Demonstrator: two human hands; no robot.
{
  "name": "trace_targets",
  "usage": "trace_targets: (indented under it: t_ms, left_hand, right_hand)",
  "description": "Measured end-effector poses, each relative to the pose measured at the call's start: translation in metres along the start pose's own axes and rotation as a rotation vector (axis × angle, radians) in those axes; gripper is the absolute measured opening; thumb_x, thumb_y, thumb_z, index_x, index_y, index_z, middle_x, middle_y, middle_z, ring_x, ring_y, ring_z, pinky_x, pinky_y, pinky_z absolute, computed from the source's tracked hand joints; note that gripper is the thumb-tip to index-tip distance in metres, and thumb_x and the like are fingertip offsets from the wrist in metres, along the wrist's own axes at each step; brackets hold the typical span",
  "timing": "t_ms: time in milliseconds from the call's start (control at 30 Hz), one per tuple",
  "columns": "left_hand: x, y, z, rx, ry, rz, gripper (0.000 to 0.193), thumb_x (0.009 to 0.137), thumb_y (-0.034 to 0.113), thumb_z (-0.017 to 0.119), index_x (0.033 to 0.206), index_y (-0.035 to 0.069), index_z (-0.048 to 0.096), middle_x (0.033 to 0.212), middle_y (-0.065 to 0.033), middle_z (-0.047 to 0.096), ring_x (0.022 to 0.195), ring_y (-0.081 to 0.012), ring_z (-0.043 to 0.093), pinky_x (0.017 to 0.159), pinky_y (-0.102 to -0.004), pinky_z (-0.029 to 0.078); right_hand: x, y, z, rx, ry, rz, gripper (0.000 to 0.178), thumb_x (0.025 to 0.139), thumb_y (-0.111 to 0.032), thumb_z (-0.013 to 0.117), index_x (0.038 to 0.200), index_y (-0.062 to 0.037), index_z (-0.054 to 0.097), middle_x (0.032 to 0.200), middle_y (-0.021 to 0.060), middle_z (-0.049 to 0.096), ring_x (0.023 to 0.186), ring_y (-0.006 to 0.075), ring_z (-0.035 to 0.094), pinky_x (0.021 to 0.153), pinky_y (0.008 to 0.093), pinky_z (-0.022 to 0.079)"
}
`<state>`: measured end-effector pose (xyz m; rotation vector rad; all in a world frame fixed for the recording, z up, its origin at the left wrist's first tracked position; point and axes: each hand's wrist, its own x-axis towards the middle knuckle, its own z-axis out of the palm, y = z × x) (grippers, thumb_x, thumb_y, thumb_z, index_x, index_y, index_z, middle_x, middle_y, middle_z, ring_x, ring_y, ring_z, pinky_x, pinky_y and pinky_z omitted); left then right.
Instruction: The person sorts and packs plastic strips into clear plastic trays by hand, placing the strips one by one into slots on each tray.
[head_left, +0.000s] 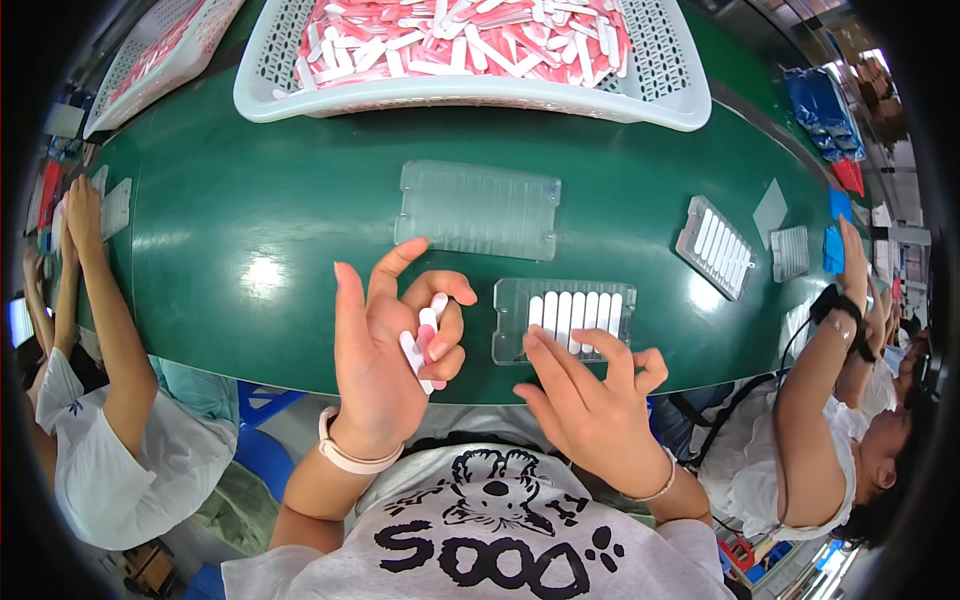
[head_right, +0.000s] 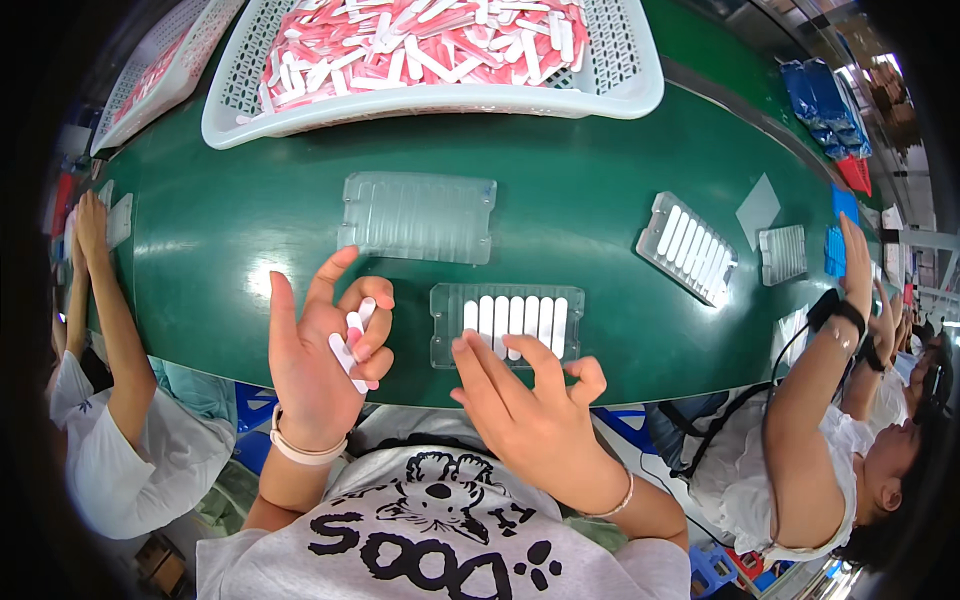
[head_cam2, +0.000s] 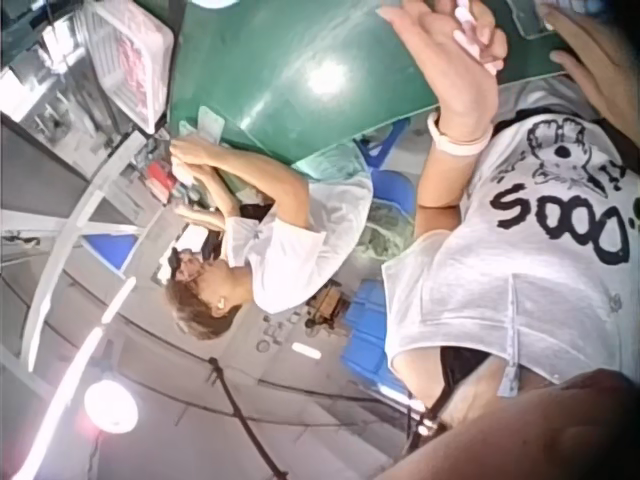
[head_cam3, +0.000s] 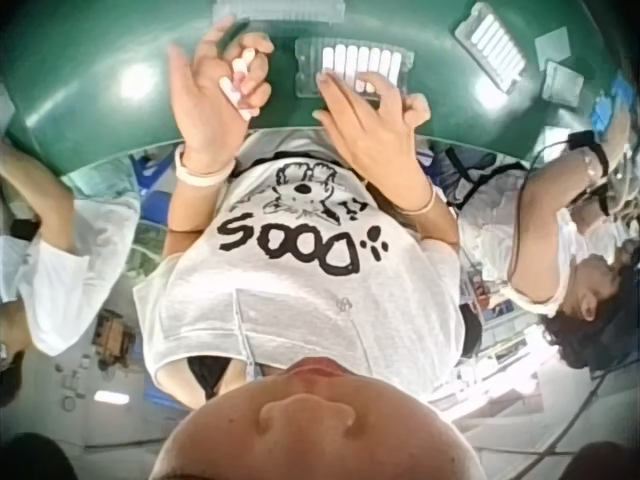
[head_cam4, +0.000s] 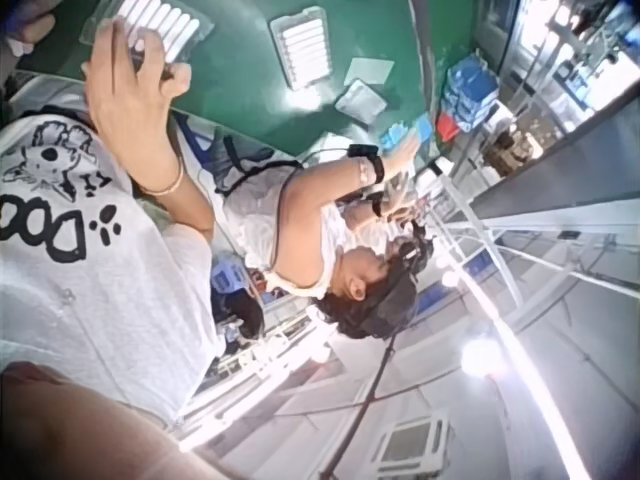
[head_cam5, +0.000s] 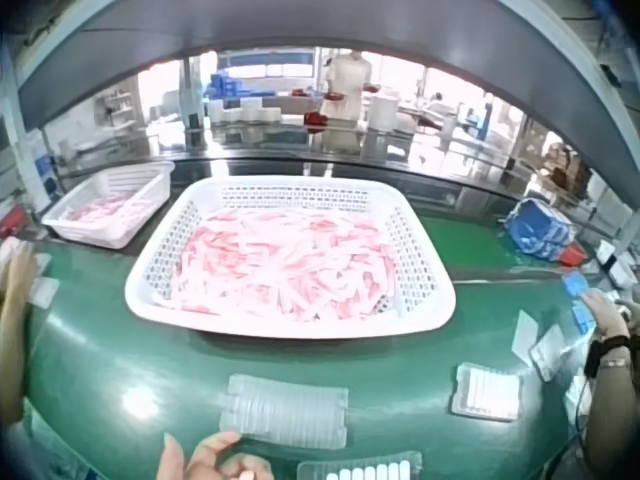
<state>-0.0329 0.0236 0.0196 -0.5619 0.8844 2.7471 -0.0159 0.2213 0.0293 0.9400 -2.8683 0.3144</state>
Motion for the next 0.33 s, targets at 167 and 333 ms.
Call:
trace_targets:
  t_ms: [167, 333]
  left_hand:
    - [-0.002, -0.005, 0.006, -0.171, -0.02, -0.092, 0.062, 0.094, 0.061, 0.022, 0.123, 0.008, 0.037, 0.097, -0.0141, 0.053, 0.059, -0.013, 0.039, 0.044, -0.0233, 0.031]
    - [-0.001, -0.011, 0.007, -0.294, -0.018, -0.152, 0.059, 0.094, 0.059, 0.027, 0.123, 0.008, 0.036, 0.096, -0.0135, 0.054, 0.062, -0.0166, 0.043, 0.048, -0.0272, 0.037]
  right_hand:
    - [0.015, 0.006, 0.002, 0.059, 0.144, -0.058, 0.037, 0.071, -0.027, 0.072, 0.105, -0.0145, 0.066, 0.104, -0.005, 0.064, 0.1, 0.0171, 0.049, 0.08, 0.0395, 0.024]
    - [0.017, -0.005, 0.016, 0.172, 0.434, -0.253, 0.035, 0.07, -0.021, 0.073, 0.105, -0.0239, 0.067, 0.109, -0.0051, 0.06, 0.095, 0.015, 0.049, 0.076, 0.0359, 0.025]
